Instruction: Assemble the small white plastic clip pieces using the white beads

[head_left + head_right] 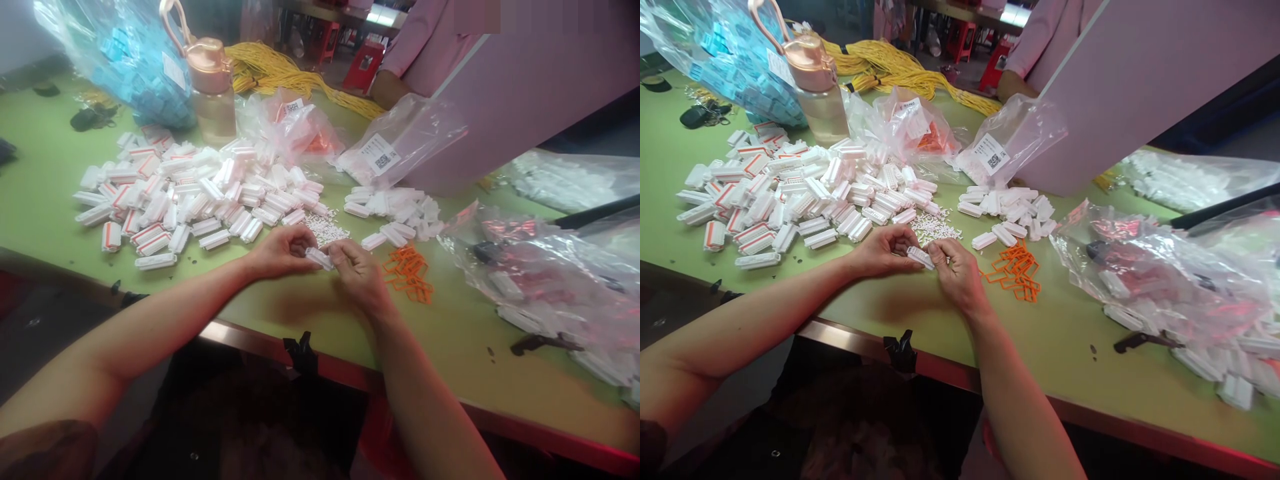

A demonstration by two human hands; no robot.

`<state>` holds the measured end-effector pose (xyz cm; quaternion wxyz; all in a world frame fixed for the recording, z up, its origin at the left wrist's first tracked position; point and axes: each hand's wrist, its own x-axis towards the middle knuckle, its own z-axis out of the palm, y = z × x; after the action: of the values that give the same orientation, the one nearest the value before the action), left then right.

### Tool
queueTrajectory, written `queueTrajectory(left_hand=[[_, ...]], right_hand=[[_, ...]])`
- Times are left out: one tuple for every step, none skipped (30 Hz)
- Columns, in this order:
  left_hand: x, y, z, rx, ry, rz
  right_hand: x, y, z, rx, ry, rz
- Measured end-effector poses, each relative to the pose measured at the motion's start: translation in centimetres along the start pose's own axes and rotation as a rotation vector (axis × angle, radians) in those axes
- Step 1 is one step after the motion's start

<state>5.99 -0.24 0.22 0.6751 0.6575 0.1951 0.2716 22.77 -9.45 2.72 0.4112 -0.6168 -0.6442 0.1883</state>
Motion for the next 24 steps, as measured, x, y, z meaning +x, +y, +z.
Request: queueTrajectory(left_hand=[[-0.02,0.04,0.03,0.004,-0.003,0.004],[-0.04,0.10,0.08,0.006,-0.007,0.007],[-0.06,0.16,0.13,0.004,-0.010,0.009],[-0.08,0.23,0.19,0.001,-0.014,0.013],[-0.09,0.31,0.25,-0.002,-0.014,0.020],[-0.10,0.39,0.31,-0.003,-0.011,0.027],[-0.11,0.46,0.37,-0.002,-0.008,0.035],[-0.11,0.53,0.43,0.000,-0.005,0.040],[-0.11,0.58,0.48,0.001,-0.002,0.044],[-0.11,0.61,0.53,0.001,0.000,0.045],[-0.11,0.63,0.57,-0.002,0.000,0.043],[-0.12,0.62,0.59,-0.006,-0.001,0.039],[-0.12,0.58,0.60,-0.011,-0.002,0.034],[-0.13,0.53,0.58,-0.016,-0.005,0.028],[-0.14,0.46,0.56,-0.019,-0.010,0.022],[-0.15,0.38,0.52,-0.021,-0.015,0.016],[-0.15,0.30,0.47,-0.020,-0.019,0.014],[-0.14,0.23,0.42,-0.014,-0.022,0.013],[-0.14,0.17,0.38,-0.008,-0.023,0.015],[-0.13,0.14,0.36,-0.001,-0.023,0.018],[-0.12,0.14,0.35,0.003,-0.022,0.022],[-0.11,0.18,0.36,0.003,-0.018,0.026],[-0.11,0.26,0.38,0.001,-0.013,0.030],[-0.13,0.36,0.42,-0.003,-0.009,0.032]], right_hand=[[-0.01,-0.02,0.07,0.002,0.003,0.010],[-0.03,-0.03,0.14,0.008,0.008,0.022],[-0.04,-0.04,0.21,0.018,0.014,0.032],[-0.05,-0.04,0.28,0.028,0.018,0.040],[-0.06,-0.04,0.35,0.037,0.020,0.045],[-0.06,-0.05,0.42,0.041,0.024,0.045],[-0.08,-0.07,0.50,0.040,0.029,0.041],[-0.09,-0.09,0.58,0.035,0.033,0.040],[-0.11,-0.12,0.67,0.027,0.037,0.041],[-0.12,-0.14,0.75,0.018,0.038,0.048],[-0.14,-0.17,0.81,0.009,0.035,0.059],[-0.15,-0.18,0.86,0.001,0.030,0.074],[-0.15,-0.20,0.88,-0.004,0.023,0.088],[-0.14,-0.21,0.87,-0.002,0.018,0.102],[-0.13,-0.23,0.83,0.007,0.015,0.113],[-0.12,-0.25,0.77,0.020,0.011,0.121],[-0.11,-0.27,0.70,0.035,0.007,0.129],[-0.10,-0.29,0.63,0.050,0.002,0.135],[-0.09,-0.30,0.57,0.062,-0.001,0.141],[-0.09,-0.31,0.52,0.070,-0.002,0.144],[-0.08,-0.31,0.51,0.076,-0.002,0.147],[-0.08,-0.29,0.51,0.080,-0.001,0.149],[-0.07,-0.26,0.53,0.084,0.003,0.152],[-0.06,-0.22,0.56,0.091,0.004,0.156]])
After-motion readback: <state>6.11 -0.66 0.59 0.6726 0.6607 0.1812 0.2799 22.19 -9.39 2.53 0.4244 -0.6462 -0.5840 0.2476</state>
